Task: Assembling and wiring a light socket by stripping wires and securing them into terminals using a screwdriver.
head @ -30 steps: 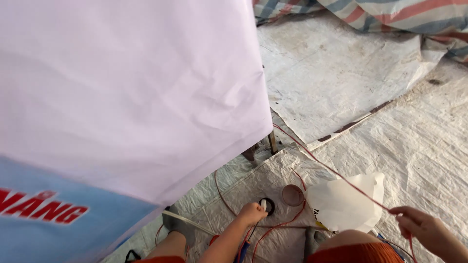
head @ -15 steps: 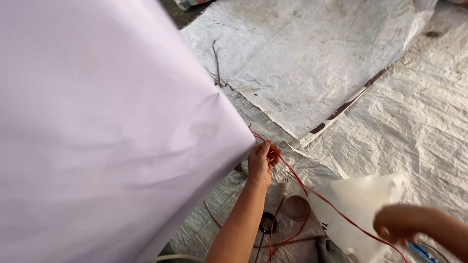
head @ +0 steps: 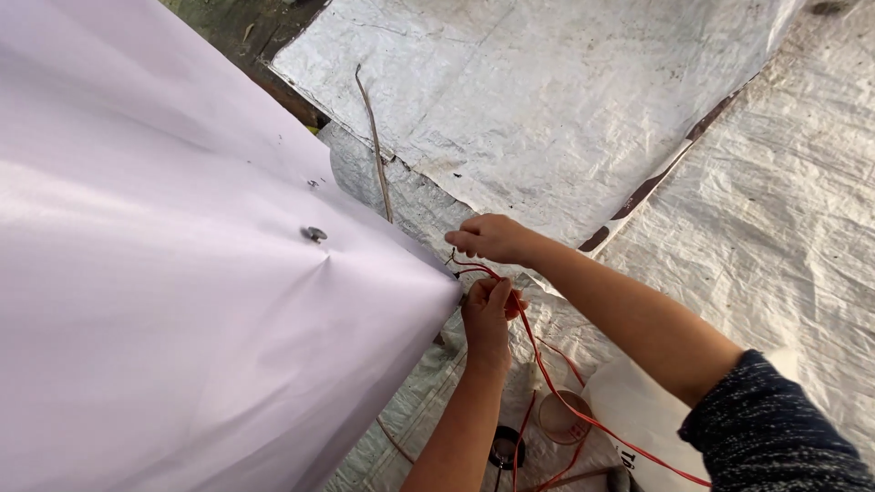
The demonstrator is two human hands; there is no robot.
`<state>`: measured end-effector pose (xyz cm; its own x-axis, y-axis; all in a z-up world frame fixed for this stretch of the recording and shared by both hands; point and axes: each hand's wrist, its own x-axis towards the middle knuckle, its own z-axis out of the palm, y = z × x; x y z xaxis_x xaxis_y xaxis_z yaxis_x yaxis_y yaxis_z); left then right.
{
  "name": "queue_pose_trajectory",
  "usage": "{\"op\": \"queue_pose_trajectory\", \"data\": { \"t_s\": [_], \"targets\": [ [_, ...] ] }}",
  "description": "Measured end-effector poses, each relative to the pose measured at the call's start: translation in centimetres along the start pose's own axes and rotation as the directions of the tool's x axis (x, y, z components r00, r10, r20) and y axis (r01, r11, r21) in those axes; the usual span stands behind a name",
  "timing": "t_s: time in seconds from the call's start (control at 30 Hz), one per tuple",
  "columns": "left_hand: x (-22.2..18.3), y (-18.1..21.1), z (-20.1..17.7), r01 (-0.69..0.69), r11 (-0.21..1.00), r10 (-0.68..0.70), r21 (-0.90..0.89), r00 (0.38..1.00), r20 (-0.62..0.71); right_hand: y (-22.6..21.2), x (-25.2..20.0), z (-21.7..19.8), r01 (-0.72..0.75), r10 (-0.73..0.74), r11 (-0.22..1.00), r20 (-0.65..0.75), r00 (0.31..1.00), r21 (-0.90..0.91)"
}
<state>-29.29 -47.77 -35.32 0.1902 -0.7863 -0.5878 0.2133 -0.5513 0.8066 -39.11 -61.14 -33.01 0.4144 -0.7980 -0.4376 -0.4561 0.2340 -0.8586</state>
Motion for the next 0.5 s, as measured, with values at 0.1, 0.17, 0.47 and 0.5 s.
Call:
{"op": "queue_pose_trajectory", "data": {
  "t_s": [0.1,0.17,0.47,0.5],
  "targets": [
    [0.6,-0.3,-0.2,-0.019,1.0,0.019,-0.001,1.0,-0.003,0.7,1.4,1.2,0.03,-0.026,0.995,0.043,0.999,-0.1],
    [0.0,0.3,-0.2,-0.019,1.0,0.019,0.006,1.0,-0.006,-0.2,0.7,1.0,0.019,-0.018,1.0,0.071,0.997,-0.014],
    [-1.1,0.7,-0.1,-0.041,0.999,0.042,0.021,0.999,-0.02,-0.3,-0.1,-0.3,0.124,-0.143,0.984,0.159,0.977,0.125],
    [-1.2,0.5,-0.3,-0.043,0.999,0.043,0.025,0.999,-0.016,0.0,0.1,-0.5,0.127,-0.154,0.978,0.164,0.974,0.164]
  ]
}}
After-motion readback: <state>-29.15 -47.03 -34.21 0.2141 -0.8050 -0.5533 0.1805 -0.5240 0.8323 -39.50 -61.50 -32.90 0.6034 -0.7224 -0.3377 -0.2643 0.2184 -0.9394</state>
